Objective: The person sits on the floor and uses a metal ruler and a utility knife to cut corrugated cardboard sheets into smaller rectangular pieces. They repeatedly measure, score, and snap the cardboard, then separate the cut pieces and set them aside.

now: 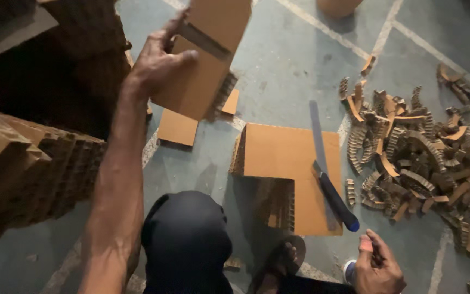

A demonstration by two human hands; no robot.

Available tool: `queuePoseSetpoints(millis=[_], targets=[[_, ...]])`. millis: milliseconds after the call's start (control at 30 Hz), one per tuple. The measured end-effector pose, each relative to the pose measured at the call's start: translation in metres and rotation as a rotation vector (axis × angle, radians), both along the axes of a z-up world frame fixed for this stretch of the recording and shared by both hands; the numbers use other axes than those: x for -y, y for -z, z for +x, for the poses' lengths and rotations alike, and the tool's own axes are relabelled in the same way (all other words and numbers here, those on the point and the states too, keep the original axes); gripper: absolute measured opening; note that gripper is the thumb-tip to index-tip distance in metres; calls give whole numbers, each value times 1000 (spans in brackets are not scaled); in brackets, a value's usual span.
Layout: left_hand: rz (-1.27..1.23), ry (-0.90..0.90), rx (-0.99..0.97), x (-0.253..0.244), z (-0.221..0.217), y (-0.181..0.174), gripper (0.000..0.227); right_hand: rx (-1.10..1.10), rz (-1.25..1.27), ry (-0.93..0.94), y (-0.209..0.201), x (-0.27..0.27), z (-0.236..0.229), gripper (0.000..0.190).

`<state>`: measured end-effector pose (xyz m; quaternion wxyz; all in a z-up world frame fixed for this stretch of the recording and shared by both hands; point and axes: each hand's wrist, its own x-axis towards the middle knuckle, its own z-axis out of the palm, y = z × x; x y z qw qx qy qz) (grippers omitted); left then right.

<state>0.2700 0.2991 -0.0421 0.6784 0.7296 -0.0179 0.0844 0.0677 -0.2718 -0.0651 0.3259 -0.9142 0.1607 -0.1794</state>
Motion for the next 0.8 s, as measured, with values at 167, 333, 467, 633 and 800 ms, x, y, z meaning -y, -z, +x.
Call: queuePoseSetpoints(millis=[167,333,467,633,800], targets=[[351,191,-571,-2,13,-13,85,-73,-86,-47,3,-6,2,26],[605,376,-841,-13,46,20,80,-35,5,-145,37,36,-5,25],[687,330,-746,-16,82,103,74,-48,50,-80,80,90,0,27],[953,202,-601,-8,135,222,67,-157,-79,-35,94,110,35,29],[1107,126,-485,0,165,296,63,-296,-197,-181,67,94,53,30]])
